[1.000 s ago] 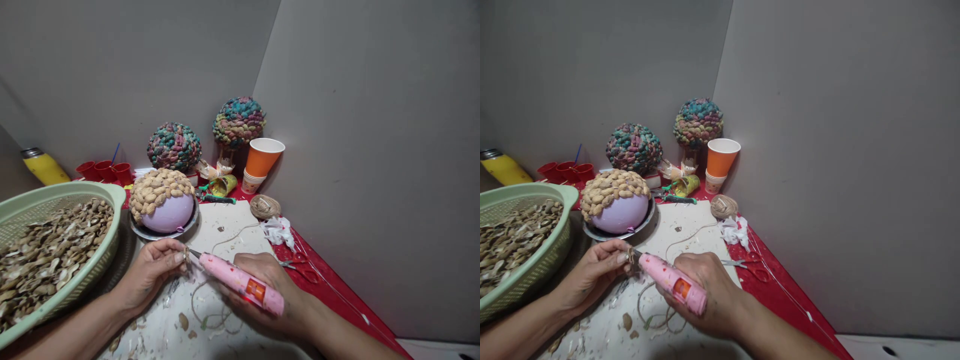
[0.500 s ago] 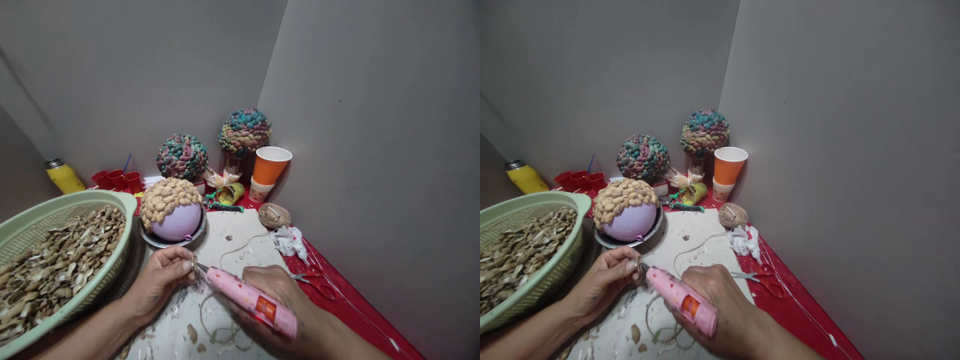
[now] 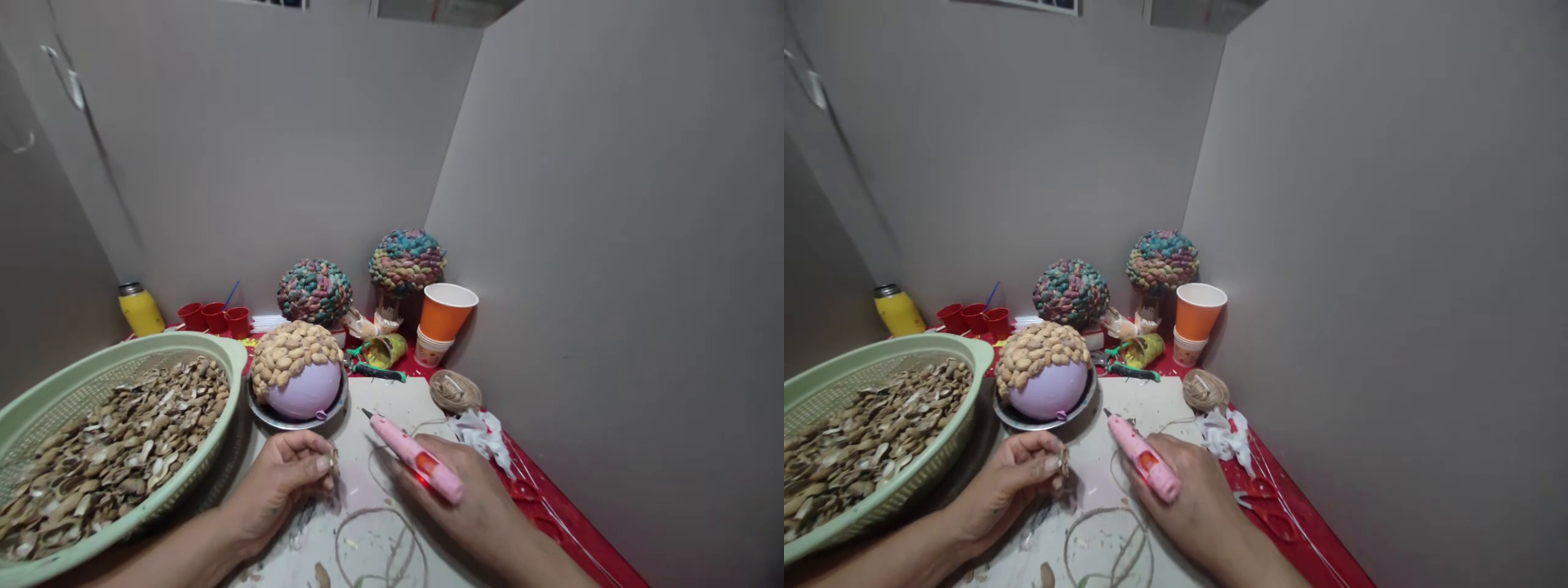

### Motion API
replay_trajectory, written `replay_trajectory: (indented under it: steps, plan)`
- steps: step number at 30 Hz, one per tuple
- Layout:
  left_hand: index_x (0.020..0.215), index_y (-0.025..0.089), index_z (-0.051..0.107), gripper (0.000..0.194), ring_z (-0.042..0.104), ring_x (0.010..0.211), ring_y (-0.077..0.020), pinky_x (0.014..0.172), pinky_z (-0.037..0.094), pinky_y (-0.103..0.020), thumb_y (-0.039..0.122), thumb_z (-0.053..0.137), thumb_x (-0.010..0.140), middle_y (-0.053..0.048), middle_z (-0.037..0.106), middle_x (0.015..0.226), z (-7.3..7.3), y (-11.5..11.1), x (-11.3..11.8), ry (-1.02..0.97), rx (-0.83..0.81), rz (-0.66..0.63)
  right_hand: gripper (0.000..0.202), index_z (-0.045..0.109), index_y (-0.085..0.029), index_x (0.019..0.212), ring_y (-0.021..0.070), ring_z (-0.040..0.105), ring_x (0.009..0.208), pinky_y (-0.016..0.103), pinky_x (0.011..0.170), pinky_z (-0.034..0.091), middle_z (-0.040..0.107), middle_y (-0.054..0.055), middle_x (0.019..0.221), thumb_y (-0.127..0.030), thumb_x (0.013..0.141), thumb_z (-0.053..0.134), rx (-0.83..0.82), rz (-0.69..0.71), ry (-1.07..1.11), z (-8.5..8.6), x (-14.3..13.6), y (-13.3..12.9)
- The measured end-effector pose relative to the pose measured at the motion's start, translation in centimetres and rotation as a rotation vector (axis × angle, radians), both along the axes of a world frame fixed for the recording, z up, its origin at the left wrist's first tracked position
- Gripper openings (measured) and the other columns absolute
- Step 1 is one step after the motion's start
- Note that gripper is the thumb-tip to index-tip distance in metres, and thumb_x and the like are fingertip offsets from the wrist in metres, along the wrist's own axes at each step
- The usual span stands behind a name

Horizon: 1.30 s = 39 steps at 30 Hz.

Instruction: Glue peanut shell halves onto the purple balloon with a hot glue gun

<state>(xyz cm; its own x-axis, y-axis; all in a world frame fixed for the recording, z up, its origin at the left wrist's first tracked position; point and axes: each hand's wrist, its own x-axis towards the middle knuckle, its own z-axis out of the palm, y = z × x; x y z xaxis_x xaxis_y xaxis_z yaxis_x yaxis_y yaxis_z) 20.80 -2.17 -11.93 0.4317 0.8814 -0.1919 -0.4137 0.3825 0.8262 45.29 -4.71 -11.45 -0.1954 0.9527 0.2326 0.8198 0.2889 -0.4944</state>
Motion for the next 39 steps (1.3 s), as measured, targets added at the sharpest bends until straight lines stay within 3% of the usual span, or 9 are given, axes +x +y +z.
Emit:
replay_trajectory:
  steps: [6, 12, 16, 19, 23, 25, 27, 32, 39]
  plan:
    - [0.076, 0.011, 0.072, 0.028, 0.062, 0.057, -0.0107, 0.061, 0.046, -0.022, 0.028, 0.089, 0.061, -0.003, 0.069, 0.063, -0.5, -1.0, 0.5, 0.011, 0.05, -0.059, 0.016, 0.053, -0.021, 0.074, 0.0196, 0.058, 0.067, 0.027, 0.059, 0.028, 0.066, 0.005, 0.077, -0.03, 0.085, 0.056, -0.142, -0.064, -0.221, -1.5, 0.1, 1.5]
    - [0.076, 0.011, 0.071, 0.032, 0.061, 0.054, -0.0104, 0.056, 0.044, -0.021, 0.03, 0.09, 0.058, -0.003, 0.069, 0.061, -1.4, -1.3, 0.7, 0.014, 0.085, -0.081, 0.014, 0.058, -0.019, 0.083, 0.0198, 0.059, 0.072, 0.026, 0.06, 0.031, 0.066, 0.004, 0.084, -0.028, 0.074, 0.064, -0.181, -0.002, -0.274, -0.5, -0.3, 1.2]
    - [0.075, 0.01, 0.072, 0.034, 0.058, 0.05, -0.0088, 0.053, 0.042, -0.02, 0.031, 0.091, 0.055, -0.002, 0.068, 0.059, -1.7, -1.3, 0.8, 0.021, 0.094, -0.072, 0.034, 0.064, -0.02, 0.094, 0.0222, 0.06, 0.077, 0.028, 0.064, 0.038, 0.067, 0.004, 0.089, -0.033, 0.064, 0.075, -0.263, 0.065, -0.328, 1.3, 0.3, 1.0]
    - [0.073, 0.011, 0.071, 0.038, 0.058, 0.049, -0.0091, 0.053, 0.042, -0.021, 0.034, 0.092, 0.052, -0.002, 0.068, 0.059, -1.9, -1.3, 0.9, 0.019, 0.092, -0.075, 0.046, 0.065, -0.021, 0.11, 0.0253, 0.062, 0.089, 0.032, 0.075, 0.046, 0.068, 0.007, 0.103, -0.031, 0.066, 0.075, -0.278, 0.121, -0.271, 3.8, 0.7, 1.6]
    - [0.073, 0.012, 0.069, 0.043, 0.058, 0.048, -0.0104, 0.052, 0.041, -0.022, 0.039, 0.092, 0.05, -0.003, 0.068, 0.056, -2.1, -1.3, 1.0, 0.026, 0.084, -0.096, 0.057, 0.054, -0.025, 0.131, 0.0293, 0.058, 0.113, 0.041, 0.091, 0.048, 0.06, 0.011, 0.128, -0.05, 0.082, 0.067, -0.111, 0.245, 0.031, 7.0, -0.7, 4.5]
    - [0.073, 0.013, 0.068, 0.047, 0.058, 0.048, -0.0107, 0.053, 0.041, -0.023, 0.043, 0.093, 0.047, -0.003, 0.068, 0.057, -2.3, -1.2, 1.0, 0.032, 0.087, -0.101, 0.069, 0.047, -0.026, 0.139, 0.0315, 0.046, 0.13, 0.048, 0.107, 0.038, 0.049, 0.012, 0.143, -0.057, 0.081, 0.068, -0.016, 0.299, 0.17, 7.7, -2.2, 7.0]
    - [0.07, 0.013, 0.067, 0.053, 0.057, 0.047, -0.0111, 0.053, 0.041, -0.024, 0.05, 0.093, 0.042, -0.002, 0.066, 0.055, -2.6, -0.9, 1.1, 0.043, 0.098, -0.114, 0.084, 0.035, -0.027, 0.147, 0.032, 0.038, 0.138, 0.051, 0.111, 0.032, 0.039, 0.012, 0.152, -0.061, 0.078, 0.069, -0.015, 0.364, 0.259, 7.6, -3.8, 9.8]
    - [0.068, 0.011, 0.07, 0.057, 0.053, 0.049, -0.0082, 0.055, 0.037, -0.023, 0.054, 0.093, 0.036, -0.001, 0.063, 0.056, -3.5, 0.2, 1.4, 0.087, 0.129, -0.151, 0.102, 0.029, -0.023, 0.152, 0.0321, 0.035, 0.14, 0.05, 0.115, 0.027, 0.035, 0.013, 0.154, -0.067, 0.07, 0.073, -0.052, 0.494, 0.278, 6.4, -6.8, 15.1]
    - [0.069, 0.012, 0.073, 0.057, 0.046, 0.052, -0.0064, 0.058, 0.035, -0.023, 0.056, 0.091, 0.039, 0.001, 0.06, 0.059, -3.6, 0.1, 1.3, 0.105, 0.129, -0.178, 0.095, 0.039, -0.027, 0.147, 0.0318, 0.041, 0.136, 0.048, 0.115, 0.028, 0.044, 0.01, 0.149, -0.06, 0.067, 0.079, -0.062, 0.564, 0.321, 5.5, -6.8, 15.5]
